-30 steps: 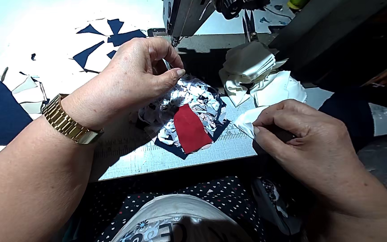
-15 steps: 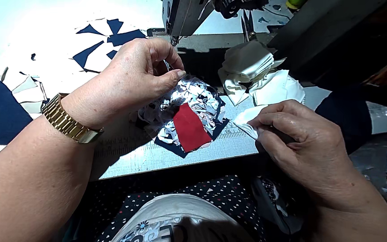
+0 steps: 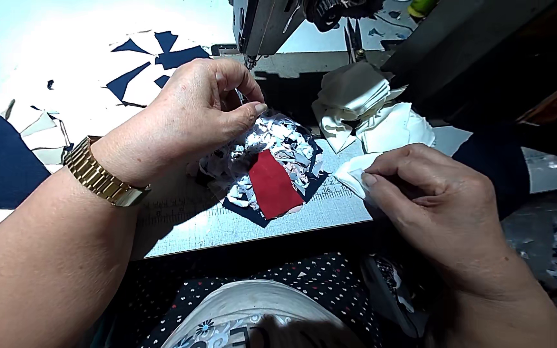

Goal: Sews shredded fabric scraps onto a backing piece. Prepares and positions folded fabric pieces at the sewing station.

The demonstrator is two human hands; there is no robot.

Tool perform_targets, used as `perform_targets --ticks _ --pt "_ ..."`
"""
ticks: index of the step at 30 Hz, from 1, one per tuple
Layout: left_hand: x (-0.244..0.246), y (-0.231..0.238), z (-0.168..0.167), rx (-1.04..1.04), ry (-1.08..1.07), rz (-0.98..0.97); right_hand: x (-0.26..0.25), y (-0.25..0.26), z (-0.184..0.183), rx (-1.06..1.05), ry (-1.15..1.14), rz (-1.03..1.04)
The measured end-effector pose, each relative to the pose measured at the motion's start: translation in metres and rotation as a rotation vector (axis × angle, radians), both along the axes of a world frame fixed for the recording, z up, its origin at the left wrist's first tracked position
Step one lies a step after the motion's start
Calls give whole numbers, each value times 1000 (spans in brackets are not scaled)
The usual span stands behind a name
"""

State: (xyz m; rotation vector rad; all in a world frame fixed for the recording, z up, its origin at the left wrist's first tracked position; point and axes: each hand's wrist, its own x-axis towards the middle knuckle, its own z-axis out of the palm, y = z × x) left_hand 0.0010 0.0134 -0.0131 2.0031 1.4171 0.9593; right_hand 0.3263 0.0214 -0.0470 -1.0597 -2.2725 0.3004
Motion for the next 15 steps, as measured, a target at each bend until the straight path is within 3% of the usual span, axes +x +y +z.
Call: perform_targets --ticks 4,8,12,15 --pt "0 1 -1 12 -24 -1 11 6 9 -161 107 -115" --pt "1 0 1 -29 -154 -23 16 19 19 -157 314 -150" --pt "10 -6 7 -177 -477 -107 1 29 35 -126 459 36" --pt "14 -8 8 -212 -519 -168 -23 26 43 -147 517 148"
